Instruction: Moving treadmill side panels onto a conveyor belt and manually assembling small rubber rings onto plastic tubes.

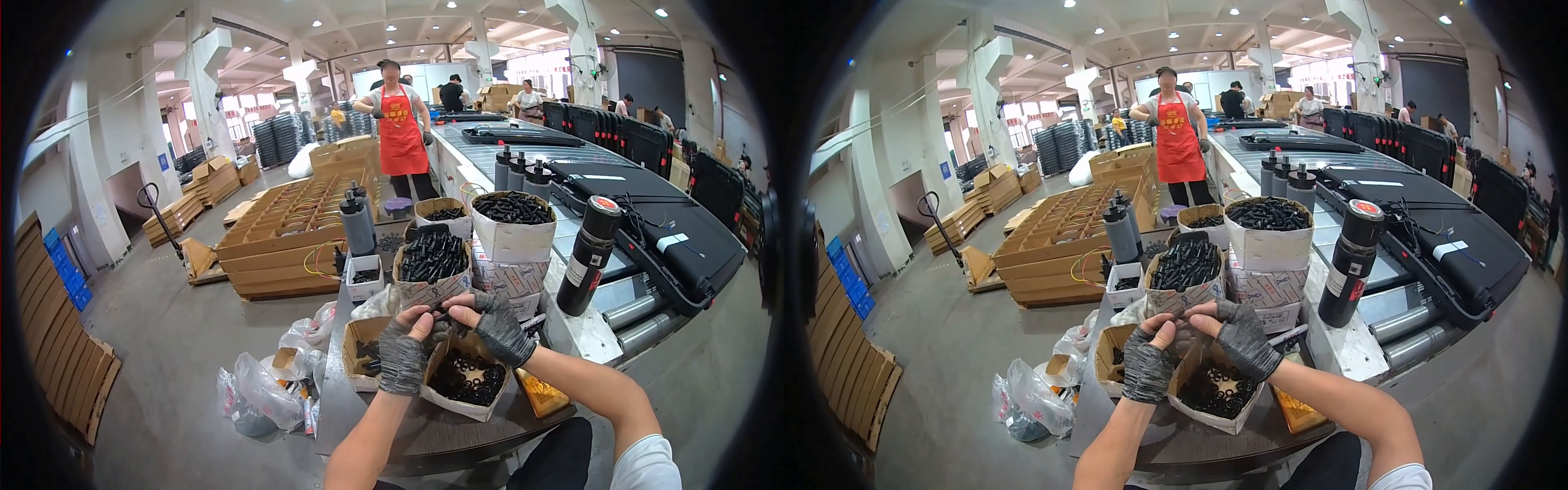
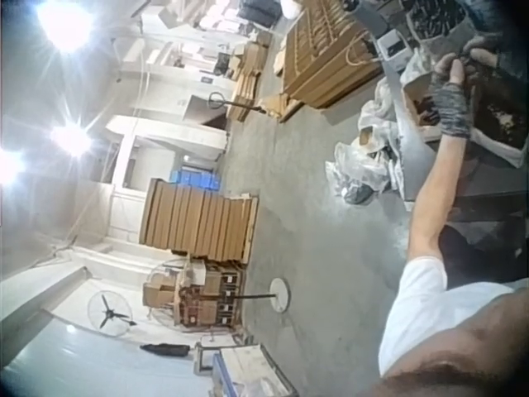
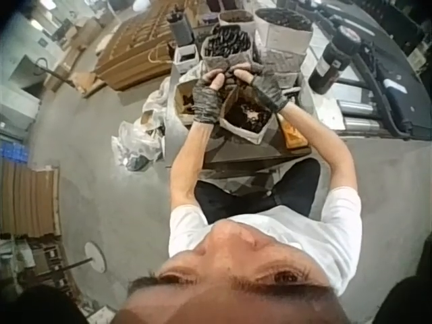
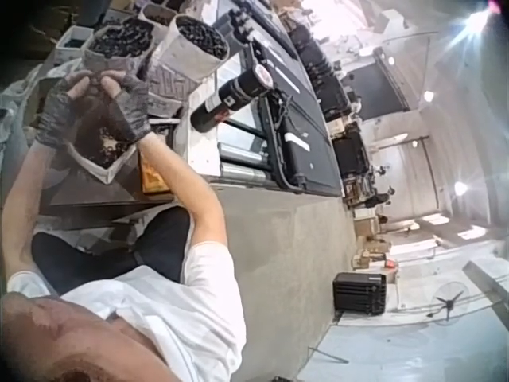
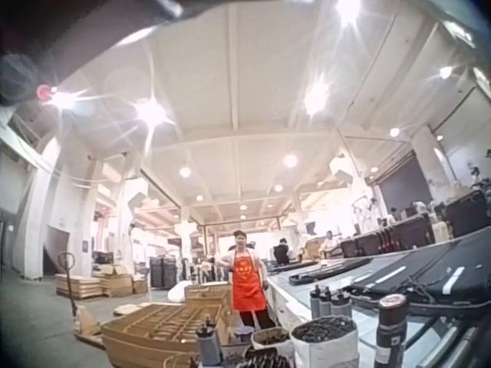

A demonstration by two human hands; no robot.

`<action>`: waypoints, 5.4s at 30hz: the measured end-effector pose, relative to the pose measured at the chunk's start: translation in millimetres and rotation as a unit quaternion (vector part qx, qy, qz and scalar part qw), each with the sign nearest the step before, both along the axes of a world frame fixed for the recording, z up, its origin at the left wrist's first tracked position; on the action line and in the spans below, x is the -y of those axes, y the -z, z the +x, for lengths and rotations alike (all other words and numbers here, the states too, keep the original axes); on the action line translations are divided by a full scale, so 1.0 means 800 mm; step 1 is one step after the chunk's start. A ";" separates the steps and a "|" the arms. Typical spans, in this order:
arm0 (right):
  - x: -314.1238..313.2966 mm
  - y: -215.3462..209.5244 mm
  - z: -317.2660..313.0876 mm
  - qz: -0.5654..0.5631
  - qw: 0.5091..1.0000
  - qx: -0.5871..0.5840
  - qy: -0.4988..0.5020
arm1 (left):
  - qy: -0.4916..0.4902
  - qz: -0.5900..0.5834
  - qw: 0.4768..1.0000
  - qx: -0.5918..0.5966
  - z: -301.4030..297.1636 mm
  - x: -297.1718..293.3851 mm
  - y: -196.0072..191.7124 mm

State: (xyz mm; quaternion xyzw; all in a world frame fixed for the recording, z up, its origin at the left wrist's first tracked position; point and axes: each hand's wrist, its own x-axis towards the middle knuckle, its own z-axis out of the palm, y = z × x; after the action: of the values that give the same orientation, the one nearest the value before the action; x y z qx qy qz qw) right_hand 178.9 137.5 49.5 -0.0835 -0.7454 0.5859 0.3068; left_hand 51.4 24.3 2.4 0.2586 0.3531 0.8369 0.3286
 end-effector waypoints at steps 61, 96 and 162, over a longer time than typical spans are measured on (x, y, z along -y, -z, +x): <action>-0.005 -0.043 -0.017 0.431 0.897 -0.100 0.016 | 0.102 0.049 0.987 -0.112 0.014 0.018 -0.036; -0.023 0.059 0.000 0.512 0.778 0.297 -0.211 | -0.033 0.022 0.999 -0.033 -0.012 0.020 -0.028; -0.025 -0.026 0.011 -0.202 0.975 0.037 -0.089 | 0.023 -0.088 0.990 -0.108 0.007 0.026 -0.036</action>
State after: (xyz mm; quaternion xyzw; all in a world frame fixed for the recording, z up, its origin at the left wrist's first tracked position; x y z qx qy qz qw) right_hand 187.8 157.3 70.2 -0.0988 -0.6269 0.7456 0.2030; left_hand 56.9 3.7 30.9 0.3259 0.4526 0.7619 0.3293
